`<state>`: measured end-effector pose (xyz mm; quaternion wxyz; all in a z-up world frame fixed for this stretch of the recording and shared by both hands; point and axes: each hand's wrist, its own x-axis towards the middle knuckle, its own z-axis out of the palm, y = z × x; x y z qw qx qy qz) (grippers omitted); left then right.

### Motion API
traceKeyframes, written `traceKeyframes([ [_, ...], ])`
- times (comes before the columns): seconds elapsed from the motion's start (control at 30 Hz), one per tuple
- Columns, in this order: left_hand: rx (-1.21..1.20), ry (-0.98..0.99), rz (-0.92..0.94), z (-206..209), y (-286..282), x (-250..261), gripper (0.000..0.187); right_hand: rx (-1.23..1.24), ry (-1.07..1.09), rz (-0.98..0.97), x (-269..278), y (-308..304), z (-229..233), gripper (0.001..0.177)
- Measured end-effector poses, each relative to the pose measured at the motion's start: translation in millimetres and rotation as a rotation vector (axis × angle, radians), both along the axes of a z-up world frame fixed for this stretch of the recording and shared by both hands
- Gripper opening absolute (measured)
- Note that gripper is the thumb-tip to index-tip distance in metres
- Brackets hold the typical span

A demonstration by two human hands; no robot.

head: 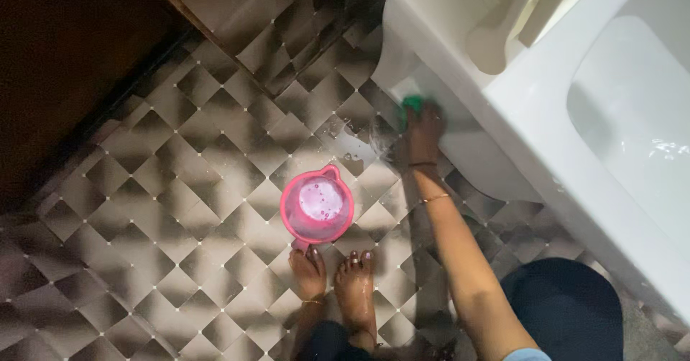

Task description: The person cleans a toilet using a handheld bidet sprayer, a scrub brush, and a sponge. They rinse the brush, scrub the toilet bowl and exterior base, and rinse the sponge and floor before drying their hands.

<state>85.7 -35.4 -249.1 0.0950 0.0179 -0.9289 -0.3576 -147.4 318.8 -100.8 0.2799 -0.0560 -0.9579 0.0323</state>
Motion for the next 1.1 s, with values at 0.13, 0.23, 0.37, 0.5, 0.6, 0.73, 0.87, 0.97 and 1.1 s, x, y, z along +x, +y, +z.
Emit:
traceKeyframes([
  [0.13,-0.051,-0.021,-0.043,4.3,-5.6,6.3,0.035,-1.024,0.179,0.003,-8.3,-6.0,-0.9,0.026],
  [0.23,-0.05,-0.02,-0.057,5.7,-3.1,-1.3,0.036,-0.691,0.451,-0.192,-52.9,-22.1,2.6,0.027],
  [0.37,-0.06,-0.06,-0.063,13.4,-7.1,6.2,0.037,-1.259,0.585,-0.179,-68.5,-24.9,33.0,0.023],
  [0.5,-0.052,-0.083,-0.075,18.0,1.1,4.7,0.038,-1.504,0.438,-0.455,-60.0,12.3,70.9,0.028],
  [0.6,-0.051,-0.077,-0.078,18.9,10.3,-5.3,0.038,-1.279,0.481,-0.466,-65.1,19.8,67.7,0.032],
  [0.73,-0.062,-0.073,-0.071,11.5,17.8,-16.4,0.039,-0.815,0.606,-0.43,-75.9,-1.3,39.3,0.038],
  [0.87,-0.104,-0.087,-0.072,-2.5,12.0,-11.8,0.04,-0.587,0.605,-0.308,-62.4,-39.3,26.6,0.044],
  [0.97,-0.12,-0.127,-0.083,-8.4,-0.2,1.4,0.041,-0.781,0.442,-0.198,-39.6,-73.7,25.3,0.045],
  [1.1,-0.187,-0.001,-0.087,-9.0,-1.6,7.3,0.045,-1.015,0.226,-0.037,-17.4,-85.0,40.3,0.036],
])
